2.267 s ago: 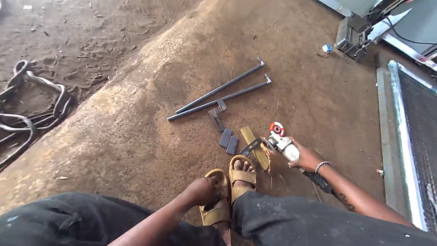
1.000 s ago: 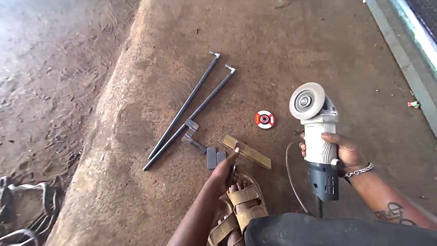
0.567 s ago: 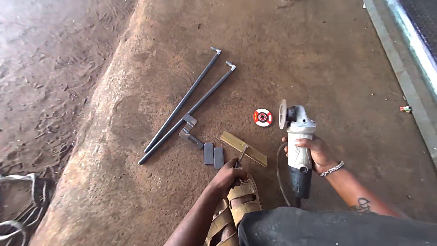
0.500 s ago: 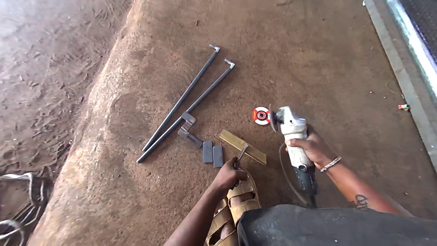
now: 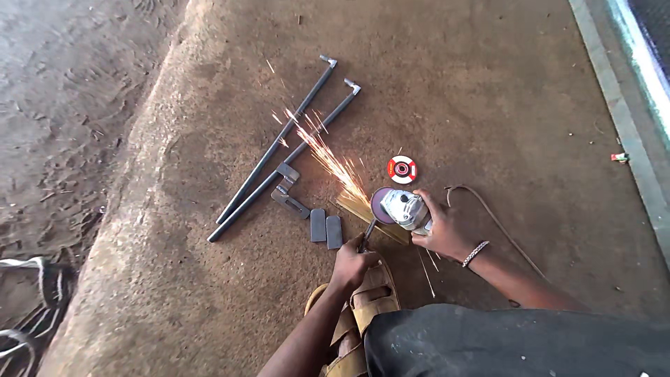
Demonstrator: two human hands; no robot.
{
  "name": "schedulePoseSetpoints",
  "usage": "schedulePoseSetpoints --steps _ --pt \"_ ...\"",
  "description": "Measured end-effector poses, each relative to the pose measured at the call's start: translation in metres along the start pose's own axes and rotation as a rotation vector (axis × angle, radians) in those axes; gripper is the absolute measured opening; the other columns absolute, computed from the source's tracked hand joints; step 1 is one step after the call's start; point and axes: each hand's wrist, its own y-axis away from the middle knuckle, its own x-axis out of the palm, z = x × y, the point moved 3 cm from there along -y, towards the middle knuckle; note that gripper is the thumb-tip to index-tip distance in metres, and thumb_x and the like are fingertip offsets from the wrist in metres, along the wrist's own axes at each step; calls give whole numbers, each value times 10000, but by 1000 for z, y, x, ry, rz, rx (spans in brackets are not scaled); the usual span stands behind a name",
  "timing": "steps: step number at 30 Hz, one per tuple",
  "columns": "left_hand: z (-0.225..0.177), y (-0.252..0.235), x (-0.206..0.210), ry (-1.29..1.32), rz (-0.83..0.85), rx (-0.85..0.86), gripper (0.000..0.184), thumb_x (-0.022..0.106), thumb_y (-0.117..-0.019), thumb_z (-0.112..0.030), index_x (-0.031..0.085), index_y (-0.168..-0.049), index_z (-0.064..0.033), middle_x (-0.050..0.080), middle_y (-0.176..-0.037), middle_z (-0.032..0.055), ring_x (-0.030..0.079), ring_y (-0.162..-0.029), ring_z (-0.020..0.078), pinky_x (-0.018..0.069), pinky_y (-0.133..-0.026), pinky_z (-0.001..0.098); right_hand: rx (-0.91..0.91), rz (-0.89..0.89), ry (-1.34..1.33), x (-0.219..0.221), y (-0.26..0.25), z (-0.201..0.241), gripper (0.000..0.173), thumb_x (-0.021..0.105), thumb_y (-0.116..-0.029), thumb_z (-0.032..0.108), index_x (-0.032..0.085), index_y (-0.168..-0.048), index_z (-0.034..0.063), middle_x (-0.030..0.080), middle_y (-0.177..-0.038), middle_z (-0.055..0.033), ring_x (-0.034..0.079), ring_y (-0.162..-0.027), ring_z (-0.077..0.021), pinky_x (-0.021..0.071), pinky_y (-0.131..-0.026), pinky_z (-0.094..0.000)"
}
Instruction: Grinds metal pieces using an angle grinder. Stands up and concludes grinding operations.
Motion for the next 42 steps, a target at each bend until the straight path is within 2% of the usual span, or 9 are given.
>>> schedulePoseSetpoints --steps 4,6,9,13,16,23,30,37,42 --pt "4 0 1 -5 -28 11 727 749 -735 -252 604 -1431 -103 703 -983 77 640 -760 175 536 -680 402 -27 -23 1 -3 -10 -4 1032 898 -657 367 434 -1554 155 736 -895 -161 724 -766 -360 574 -661 -582" --pt "3 0 2 24 -37 3 686 758 -733 -227 628 -1393 -93 696 -925 73 619 -700 166 519 -636 381 -68 -31 14 -4 -11 -3 1037 901 -641 376 446 -1545 152 736 -883 -147 725 -753 -345 578 -650 -570" --pt "6 -2 0 62 -5 2 679 753 -782 -216 599 -1431 -91 661 -837 63 554 -598 142 481 -567 343 -57 12 39 -4 -9 7 1057 904 -639 398 431 -1558 179 740 -896 -141 723 -758 -350 572 -648 -573" --pt "5 -5 -3 70 17 22 615 726 -783 -224 642 -1381 -111 637 -773 46 523 -552 128 457 -535 331 9 23 45 -5 -13 13 1031 893 -664 404 421 -1556 195 740 -897 -149 727 -766 -362 571 -641 -580" --pt "7 -5 -2 68 5 22 639 739 -776 -220 633 -1396 -106 649 -798 50 535 -557 128 474 -543 329 -5 7 55 -9 -20 11 1038 889 -679 392 410 -1570 158 733 -879 -160 722 -762 -366 569 -649 -573" --pt "9 -5 -1 118 3 23 613 739 -801 -195 631 -1395 -90 645 -791 57 512 -544 124 448 -525 315 -22 98 48 -4 -12 27 1035 886 -679 405 413 -1571 178 739 -920 -150 727 -787 -350 576 -664 -567" --pt "14 -8 -1 106 -15 47 646 735 -780 -217 627 -1408 -109 649 -769 60 531 -542 133 464 -529 330 96 102 32 -6 -18 23 1063 888 -691 429 368 -1588 195 731 -892 -174 721 -796 -386 562 -670 -592" --pt "16 -9 -1 124 2 59 676 759 -758 -233 625 -1409 -112 662 -809 51 531 -550 127 467 -534 326 184 230 23 -3 -40 12 1108 873 -705 471 287 -1621 255 728 -905 -177 718 -824 -397 560 -707 -612" --pt "16 -7 -2 133 8 59 653 734 -763 -203 630 -1400 -106 661 -813 52 535 -556 129 470 -535 325 170 209 -87 0 -28 5 1096 906 -677 432 332 -1591 237 716 -870 -172 709 -781 -377 553 -674 -606"
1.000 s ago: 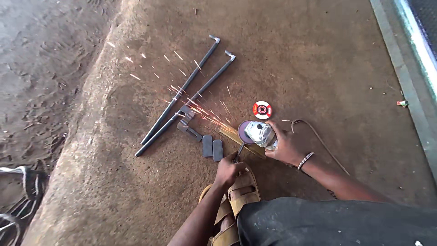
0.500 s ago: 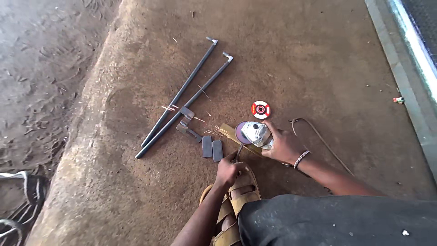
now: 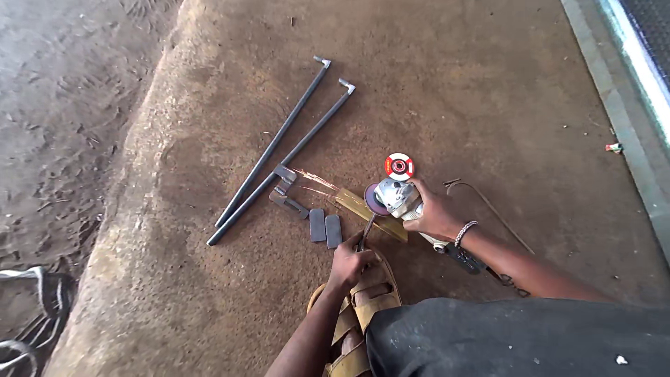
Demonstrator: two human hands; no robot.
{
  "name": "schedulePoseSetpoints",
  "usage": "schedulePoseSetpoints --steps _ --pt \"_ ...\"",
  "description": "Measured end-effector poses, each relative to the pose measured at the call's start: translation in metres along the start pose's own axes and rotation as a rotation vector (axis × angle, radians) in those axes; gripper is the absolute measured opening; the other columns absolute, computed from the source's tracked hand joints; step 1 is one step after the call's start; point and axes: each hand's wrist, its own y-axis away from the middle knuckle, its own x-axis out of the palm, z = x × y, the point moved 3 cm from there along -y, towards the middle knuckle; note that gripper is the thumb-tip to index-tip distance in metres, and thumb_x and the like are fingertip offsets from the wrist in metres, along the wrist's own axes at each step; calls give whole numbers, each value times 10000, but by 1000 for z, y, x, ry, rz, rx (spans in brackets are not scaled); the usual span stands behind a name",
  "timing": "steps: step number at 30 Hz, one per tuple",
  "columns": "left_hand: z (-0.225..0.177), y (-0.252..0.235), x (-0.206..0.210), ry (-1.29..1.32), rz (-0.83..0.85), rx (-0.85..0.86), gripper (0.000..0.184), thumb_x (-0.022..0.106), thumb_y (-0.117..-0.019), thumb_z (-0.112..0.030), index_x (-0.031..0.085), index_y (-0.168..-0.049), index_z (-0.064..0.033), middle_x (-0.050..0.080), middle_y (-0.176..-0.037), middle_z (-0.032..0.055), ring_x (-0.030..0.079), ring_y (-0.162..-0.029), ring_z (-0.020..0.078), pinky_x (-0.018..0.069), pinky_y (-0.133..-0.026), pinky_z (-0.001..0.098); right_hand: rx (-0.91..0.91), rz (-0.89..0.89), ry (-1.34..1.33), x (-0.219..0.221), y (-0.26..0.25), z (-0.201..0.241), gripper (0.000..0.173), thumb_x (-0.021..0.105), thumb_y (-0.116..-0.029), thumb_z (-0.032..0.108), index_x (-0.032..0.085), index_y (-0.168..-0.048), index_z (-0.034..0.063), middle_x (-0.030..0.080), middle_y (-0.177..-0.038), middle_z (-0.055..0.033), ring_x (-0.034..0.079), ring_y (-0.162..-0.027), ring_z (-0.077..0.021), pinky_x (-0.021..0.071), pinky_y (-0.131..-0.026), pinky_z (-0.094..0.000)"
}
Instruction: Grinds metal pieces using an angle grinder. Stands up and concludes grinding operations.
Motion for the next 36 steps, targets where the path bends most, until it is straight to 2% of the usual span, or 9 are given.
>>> schedulePoseSetpoints --steps 2,7,10,20,22,26,28,32,36 --pt "-1 -1 0 1 -1 6 648 731 -763 -199 631 -1397 -107 662 -812 51 536 -557 129 468 -533 322 -35 -26 22 0 10 7 1080 911 -682 420 340 -1582 249 710 -827 -158 701 -719 -371 543 -609 -598" --pt "1 -2 -1 56 10 0 658 746 -774 -195 620 -1415 -107 639 -756 60 499 -513 115 431 -487 294 -1 43 61 0 9 13 1062 874 -692 469 321 -1585 313 718 -846 -131 708 -738 -355 553 -639 -590" --pt "1 -2 -1 54 8 16 657 732 -764 -200 624 -1402 -87 652 -775 56 516 -522 114 448 -498 297 -43 -29 28 3 12 14 1050 893 -689 425 350 -1575 272 704 -795 -151 695 -683 -368 535 -575 -594" --pt "2 -3 -1 5 -14 15 642 724 -787 -203 623 -1414 -115 661 -816 68 528 -549 134 458 -519 325 -40 -102 54 -2 11 21 1043 892 -702 413 367 -1577 202 725 -857 -173 716 -771 -395 552 -644 -601" --pt "4 -4 -1 16 -11 21 649 729 -783 -209 623 -1417 -116 667 -815 65 535 -546 130 464 -517 319 4 -50 83 -5 3 18 1071 870 -701 451 330 -1598 226 726 -880 -168 720 -809 -384 558 -690 -598" --pt "3 -5 0 33 -1 35 625 725 -788 -203 629 -1396 -99 660 -800 55 512 -522 116 446 -495 301 10 4 102 -7 1 19 1081 870 -695 479 312 -1598 270 724 -870 -152 716 -780 -372 559 -672 -590" --pt "2 -4 -1 33 5 26 644 726 -799 -198 612 -1428 -116 685 -849 66 520 -538 121 450 -505 305 11 13 94 -7 3 24 1071 872 -698 459 316 -1595 270 728 -889 -154 718 -786 -373 561 -676 -593" --pt "5 -3 1 33 -2 22 667 735 -788 -203 605 -1436 -116 661 -806 71 522 -536 129 459 -512 316 31 7 128 -9 -7 18 1093 871 -708 471 304 -1611 232 728 -900 -182 718 -824 -400 555 -710 -605" --pt "5 -3 -1 41 -5 17 680 749 -779 -203 607 -1438 -120 655 -788 66 510 -522 122 447 -500 307 18 33 110 -10 -5 16 1090 873 -695 476 306 -1603 268 719 -868 -165 712 -784 -382 557 -677 -599"
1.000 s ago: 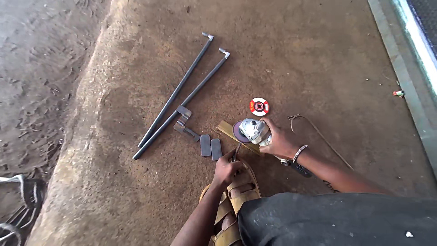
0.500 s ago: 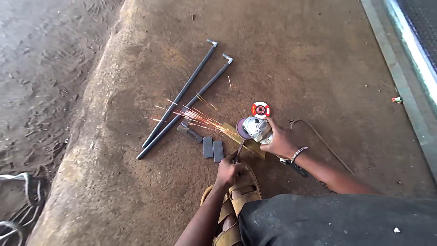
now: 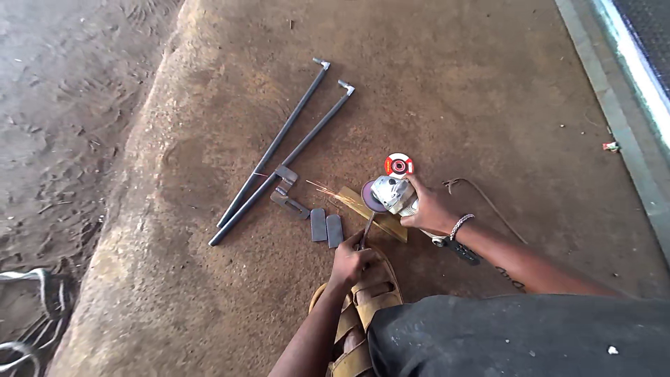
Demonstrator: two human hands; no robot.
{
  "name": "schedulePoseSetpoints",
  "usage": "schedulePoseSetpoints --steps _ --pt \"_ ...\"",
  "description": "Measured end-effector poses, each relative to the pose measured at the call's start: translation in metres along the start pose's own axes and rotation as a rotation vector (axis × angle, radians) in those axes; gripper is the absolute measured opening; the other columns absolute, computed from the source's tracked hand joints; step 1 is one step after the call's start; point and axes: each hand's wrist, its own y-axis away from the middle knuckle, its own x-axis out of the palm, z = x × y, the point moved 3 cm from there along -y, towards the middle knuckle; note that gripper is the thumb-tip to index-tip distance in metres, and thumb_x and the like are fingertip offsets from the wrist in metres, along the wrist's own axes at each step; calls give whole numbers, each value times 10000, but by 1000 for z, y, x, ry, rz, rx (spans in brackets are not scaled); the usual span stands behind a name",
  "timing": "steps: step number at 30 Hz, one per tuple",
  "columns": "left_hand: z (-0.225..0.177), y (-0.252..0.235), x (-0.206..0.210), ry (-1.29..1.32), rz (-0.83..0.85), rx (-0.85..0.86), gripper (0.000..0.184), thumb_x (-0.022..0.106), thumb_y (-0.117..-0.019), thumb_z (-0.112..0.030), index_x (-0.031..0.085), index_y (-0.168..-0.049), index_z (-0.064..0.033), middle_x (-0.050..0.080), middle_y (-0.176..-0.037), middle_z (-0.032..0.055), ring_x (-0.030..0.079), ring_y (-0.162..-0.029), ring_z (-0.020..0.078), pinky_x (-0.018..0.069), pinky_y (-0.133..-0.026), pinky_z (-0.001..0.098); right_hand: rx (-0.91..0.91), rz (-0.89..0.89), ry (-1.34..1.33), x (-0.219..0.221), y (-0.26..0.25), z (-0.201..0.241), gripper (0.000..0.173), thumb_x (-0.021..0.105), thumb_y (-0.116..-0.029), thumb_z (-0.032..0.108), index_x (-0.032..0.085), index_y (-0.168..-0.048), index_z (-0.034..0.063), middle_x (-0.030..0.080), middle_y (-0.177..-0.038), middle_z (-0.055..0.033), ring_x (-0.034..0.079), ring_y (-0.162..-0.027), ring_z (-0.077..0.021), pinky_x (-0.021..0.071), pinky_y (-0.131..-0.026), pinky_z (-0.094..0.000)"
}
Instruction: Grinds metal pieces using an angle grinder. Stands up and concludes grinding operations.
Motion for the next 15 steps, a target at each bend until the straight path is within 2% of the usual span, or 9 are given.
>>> schedulePoseSetpoints --steps 3,8,12,15 --pt "0 0 -1 -20 16 -2 648 754 -805 -213 610 -1431 -126 675 -813 66 531 -548 129 458 -517 314 3 16 -6 1 2 4 1096 874 -687 483 308 -1602 280 722 -864 -161 711 -774 -384 550 -665 -607" --pt "-2 0 0 -6 -9 3 677 753 -775 -198 608 -1429 -101 675 -824 78 536 -549 135 469 -523 326 8 45 -11 -6 -9 5 1095 879 -699 476 312 -1604 236 715 -919 -182 707 -832 -396 557 -706 -608" --pt "-2 2 -1 -29 -11 -12 663 751 -783 -205 616 -1424 -111 698 -895 87 569 -594 147 490 -555 339 -40 58 30 -7 1 17 1076 863 -722 463 297 -1614 263 717 -912 -185 707 -824 -399 551 -705 -610" --pt "-2 3 -1 -30 -12 -8 646 734 -794 -198 617 -1424 -122 686 -862 79 547 -567 139 472 -528 330 -57 10 47 -8 1 17 1065 863 -719 468 327 -1610 241 720 -932 -197 708 -841 -407 551 -712 -609"
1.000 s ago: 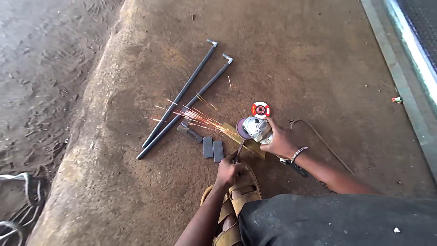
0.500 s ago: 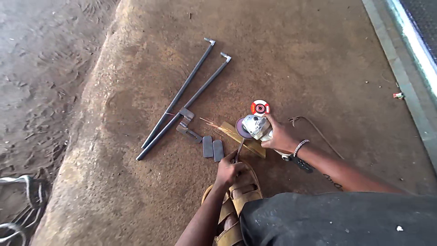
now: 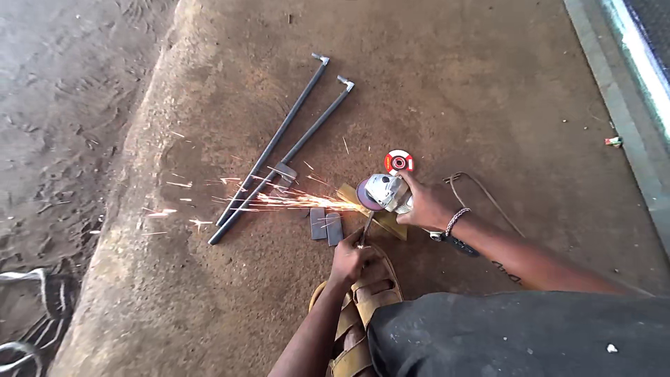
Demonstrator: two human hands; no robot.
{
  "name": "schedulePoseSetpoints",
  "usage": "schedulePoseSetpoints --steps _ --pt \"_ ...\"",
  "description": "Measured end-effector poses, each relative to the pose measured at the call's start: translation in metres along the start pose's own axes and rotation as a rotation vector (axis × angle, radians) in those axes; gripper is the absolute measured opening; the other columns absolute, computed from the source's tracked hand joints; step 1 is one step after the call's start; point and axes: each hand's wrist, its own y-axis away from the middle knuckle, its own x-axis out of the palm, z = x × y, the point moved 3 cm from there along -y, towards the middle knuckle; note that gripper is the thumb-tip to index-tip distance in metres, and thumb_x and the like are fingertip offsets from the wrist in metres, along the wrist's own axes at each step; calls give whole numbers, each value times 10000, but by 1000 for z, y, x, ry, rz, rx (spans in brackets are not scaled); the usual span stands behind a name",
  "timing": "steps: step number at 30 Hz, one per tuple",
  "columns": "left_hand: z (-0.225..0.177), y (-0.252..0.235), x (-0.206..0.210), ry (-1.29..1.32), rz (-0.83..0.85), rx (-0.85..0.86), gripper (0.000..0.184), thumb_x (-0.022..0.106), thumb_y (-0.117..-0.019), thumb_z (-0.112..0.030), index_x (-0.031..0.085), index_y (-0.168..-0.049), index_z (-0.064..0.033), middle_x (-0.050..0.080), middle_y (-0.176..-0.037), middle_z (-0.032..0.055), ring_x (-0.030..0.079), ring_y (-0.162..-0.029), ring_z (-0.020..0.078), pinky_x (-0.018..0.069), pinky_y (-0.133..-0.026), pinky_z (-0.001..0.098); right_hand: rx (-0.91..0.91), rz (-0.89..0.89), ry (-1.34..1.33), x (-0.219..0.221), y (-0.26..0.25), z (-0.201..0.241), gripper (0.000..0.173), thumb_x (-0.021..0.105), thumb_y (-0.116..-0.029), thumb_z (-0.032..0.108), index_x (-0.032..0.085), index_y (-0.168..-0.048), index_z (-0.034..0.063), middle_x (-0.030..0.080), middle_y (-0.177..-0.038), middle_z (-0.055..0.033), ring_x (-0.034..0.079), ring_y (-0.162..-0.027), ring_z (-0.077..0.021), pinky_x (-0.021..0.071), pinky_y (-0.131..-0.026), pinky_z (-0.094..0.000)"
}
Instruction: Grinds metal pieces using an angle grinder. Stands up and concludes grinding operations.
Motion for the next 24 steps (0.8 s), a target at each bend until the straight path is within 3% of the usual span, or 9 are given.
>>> schedulePoseSetpoints --steps 4,8,11,15,20,24 --pt "0 0 2 -25 -4 14 703 751 -760 -209 601 -1440 -116 694 -872 77 564 -575 140 494 -545 340 35 -2 17 0 -9 -4 1082 866 -713 471 319 -1614 228 718 -970 -207 707 -862 -416 554 -722 -609" --pt "-5 4 3 -213 2 10 758 783 -714 -216 601 -1447 -158 719 -1092 96 673 -845 206 565 -763 460 25 32 -1 3 -3 -2 1074 865 -721 461 307 -1616 253 715 -945 -191 708 -835 -400 557 -701 -598" --pt "0 -1 1 -142 -2 23 751 763 -715 -228 606 -1445 -146 724 -943 93 641 -689 180 541 -642 413 14 -31 -96 8 1 -11 1074 881 -701 442 326 -1598 242 719 -884 -173 709 -803 -391 550 -690 -601" --pt "2 -5 -1 -73 15 15 712 743 -744 -229 614 -1440 -152 720 -909 86 618 -646 170 522 -601 385 26 -60 -49 15 12 -16 1068 867 -675 482 338 -1581 280 711 -816 -132 703 -720 -356 548 -621 -582" --pt "-1 -3 0 -92 11 5 677 748 -780 -224 616 -1440 -161 720 -922 85 612 -648 173 517 -604 387 21 -134 2 16 23 -9 1061 865 -673 465 368 -1584 245 730 -880 -164 716 -786 -383 553 -655 -588" --pt "0 -4 0 -58 16 3 685 765 -760 -234 623 -1423 -139 694 -867 80 569 -591 157 494 -565 367 43 -107 15 8 14 -9 1072 859 -714 469 324 -1609 217 719 -880 -182 712 -807 -396 555 -676 -591"
